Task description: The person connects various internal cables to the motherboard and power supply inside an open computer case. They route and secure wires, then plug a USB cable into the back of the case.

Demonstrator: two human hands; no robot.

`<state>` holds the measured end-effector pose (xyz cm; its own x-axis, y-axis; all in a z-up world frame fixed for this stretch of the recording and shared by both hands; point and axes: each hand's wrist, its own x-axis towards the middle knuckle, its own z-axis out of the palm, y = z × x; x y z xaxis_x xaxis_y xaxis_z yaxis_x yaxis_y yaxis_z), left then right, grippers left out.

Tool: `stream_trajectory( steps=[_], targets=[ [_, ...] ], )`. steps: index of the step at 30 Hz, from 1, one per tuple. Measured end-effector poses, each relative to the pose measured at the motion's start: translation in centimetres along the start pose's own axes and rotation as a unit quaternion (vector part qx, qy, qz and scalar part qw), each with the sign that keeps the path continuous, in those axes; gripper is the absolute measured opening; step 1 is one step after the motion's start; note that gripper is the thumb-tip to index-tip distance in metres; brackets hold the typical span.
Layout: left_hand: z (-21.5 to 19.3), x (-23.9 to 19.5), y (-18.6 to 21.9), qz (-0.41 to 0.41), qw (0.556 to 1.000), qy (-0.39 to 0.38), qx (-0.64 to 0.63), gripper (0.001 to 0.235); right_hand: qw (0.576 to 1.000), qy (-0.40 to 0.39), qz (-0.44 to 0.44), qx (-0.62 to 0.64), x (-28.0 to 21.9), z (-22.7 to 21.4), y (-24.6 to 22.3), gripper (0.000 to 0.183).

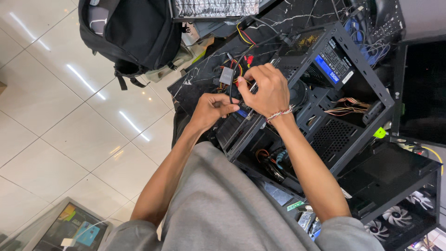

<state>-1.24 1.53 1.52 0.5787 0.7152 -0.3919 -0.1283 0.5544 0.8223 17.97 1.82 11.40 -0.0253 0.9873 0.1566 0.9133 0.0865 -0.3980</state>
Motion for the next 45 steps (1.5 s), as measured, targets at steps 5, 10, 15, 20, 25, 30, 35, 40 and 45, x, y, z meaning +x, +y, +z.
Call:
stream_trajectory(
  steps=[5, 10, 15, 20, 25, 30, 35, 40, 45],
  targets=[
    [0.1, -0.3, 0.3, 0.000, 1.000, 0.004, -0.022, 0.022, 1.000, 0.005, -0.004, -0.004, -0.1, -0.1, -0.3, 0.018],
    [0.0, -0.7, 0.3, 0.000, 1.000, 0.012, -0.001, 0.023, 1.000, 0.011, -0.001, -0.003, 0.0, 0.0, -0.2, 0.018],
    [0.0, -1.3, 0.0, 0.005, 1.000, 0.020, 0.012, 0.025, 1.000, 0.027, -0.004, 0.007, -0.3, 0.0, 0.1, 0.018],
    [-0.2, -1.1, -2.4, 0.028, 0.996, 0.047, 0.069, 0.019, 0.999, 0.034, 0.003, 0.013, -0.5, 0.0, 0.0, 0.018],
    [0.1, -1.1, -1.7, 0.024, 0.992, 0.072, 0.101, 0.009, 0.999, 0.049, 0.000, 0.007, -0.7, 0.2, 0.3, 0.016],
    [0.8, -1.4, -1.7, 0.003, 0.995, 0.089, 0.054, 0.016, 0.997, 0.068, -0.011, 0.024, -0.7, 0.1, 0.3, 0.022],
    [1.7, -1.8, -2.4, 0.014, 0.995, 0.095, -0.003, 0.016, 0.997, 0.075, -0.009, 0.020, -0.4, 0.1, 0.2, 0.023],
    [1.8, -1.9, -2.3, 0.043, 0.995, 0.087, -0.016, 0.016, 0.996, 0.085, -0.010, 0.020, -0.6, 0.4, 0.3, 0.023],
    [2.4, -2.8, -0.8, 0.007, 0.992, 0.121, 0.035, 0.021, 0.995, 0.092, -0.013, 0.043, -0.8, 0.0, 0.1, 0.020]
  ],
)
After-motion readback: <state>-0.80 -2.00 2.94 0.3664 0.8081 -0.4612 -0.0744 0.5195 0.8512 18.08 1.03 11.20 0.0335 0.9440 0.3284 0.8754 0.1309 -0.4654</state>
